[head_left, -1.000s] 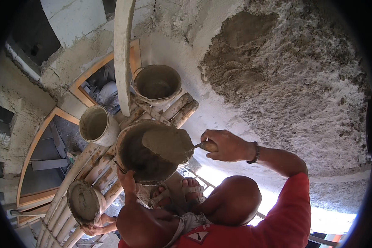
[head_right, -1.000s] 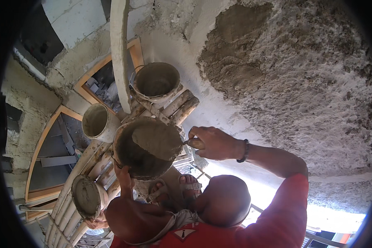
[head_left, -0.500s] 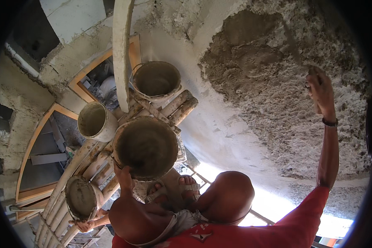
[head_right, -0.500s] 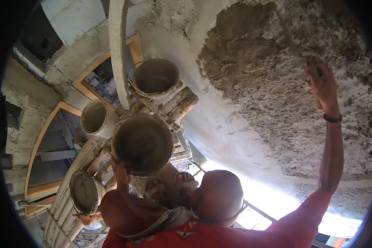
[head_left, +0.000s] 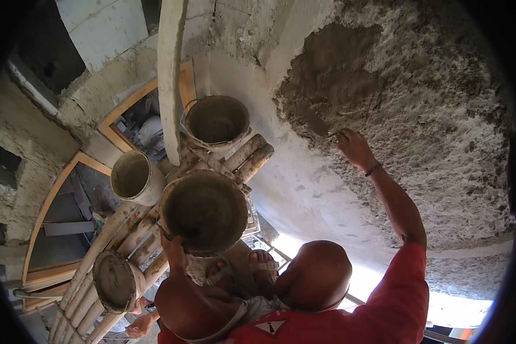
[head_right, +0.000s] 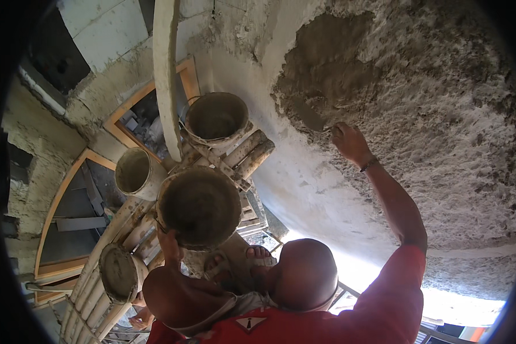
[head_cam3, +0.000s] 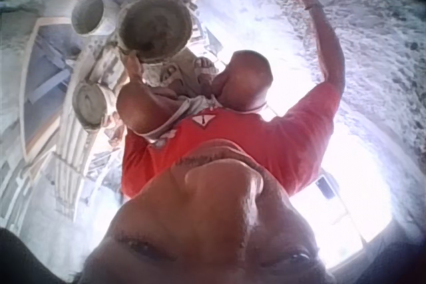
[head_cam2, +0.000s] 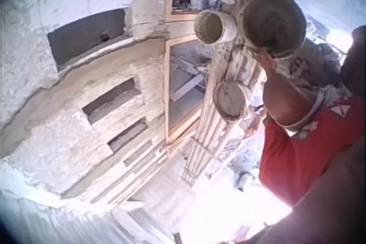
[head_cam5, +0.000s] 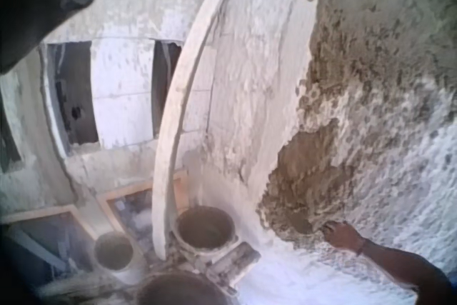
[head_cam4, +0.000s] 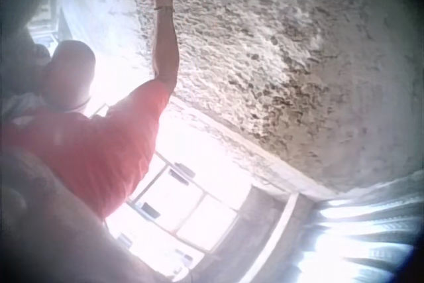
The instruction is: The person scoops wet plaster from a bucket using a trowel and spreads it onto a rough wall surface while positioned on a scaffolding.
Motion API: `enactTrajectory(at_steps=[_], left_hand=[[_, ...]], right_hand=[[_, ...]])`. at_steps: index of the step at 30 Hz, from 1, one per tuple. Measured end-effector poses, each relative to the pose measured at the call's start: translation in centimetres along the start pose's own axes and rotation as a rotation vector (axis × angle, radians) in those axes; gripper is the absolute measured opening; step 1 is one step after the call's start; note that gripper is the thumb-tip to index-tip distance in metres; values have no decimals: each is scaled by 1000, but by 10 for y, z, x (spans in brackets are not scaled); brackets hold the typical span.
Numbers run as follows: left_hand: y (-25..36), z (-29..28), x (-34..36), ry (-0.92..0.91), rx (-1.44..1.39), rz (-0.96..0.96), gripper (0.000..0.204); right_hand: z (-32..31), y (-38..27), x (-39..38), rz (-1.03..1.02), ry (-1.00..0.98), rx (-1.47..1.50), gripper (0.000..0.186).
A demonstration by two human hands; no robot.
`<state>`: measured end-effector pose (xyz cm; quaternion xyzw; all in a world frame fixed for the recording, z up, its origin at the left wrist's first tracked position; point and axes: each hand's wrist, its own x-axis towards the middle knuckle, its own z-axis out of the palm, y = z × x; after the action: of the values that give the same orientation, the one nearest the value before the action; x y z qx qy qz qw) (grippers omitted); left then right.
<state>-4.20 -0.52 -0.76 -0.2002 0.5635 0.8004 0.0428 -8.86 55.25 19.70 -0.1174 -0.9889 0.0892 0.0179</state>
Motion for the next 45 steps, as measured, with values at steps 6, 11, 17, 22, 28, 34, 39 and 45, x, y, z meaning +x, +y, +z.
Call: enactTrajectory(at_steps=[6,11,17,22,28,34,39,45], left_hand=[[0,1,-3,-16,-28,-37,68],[0,-1,-2,-26,-45,24,66],[-7,2,0,32,63,10,70],[13,8,-5,38,-24,-11,72],[7,2,-3,38,-19,-17,68],[-11,-12,-8,-30,47,42,66],[-27,-23,9,35,109,91,66],[-1,32,-4,10,17,79,67]], right_hand=[[-70,29,-17,-71,133,-106,35],[-123,-1,-42,-6,239,-73,35],[-189,-30,-65,-150,444,-263,36],[-231,-100,-68,-327,324,52,44],[-194,-142,-49,-783,34,999,50],[-145,-54,39,1,339,788,54],[-200,-44,30,-267,609,686,63],[-91,-102,-23,-318,-84,336,47]])
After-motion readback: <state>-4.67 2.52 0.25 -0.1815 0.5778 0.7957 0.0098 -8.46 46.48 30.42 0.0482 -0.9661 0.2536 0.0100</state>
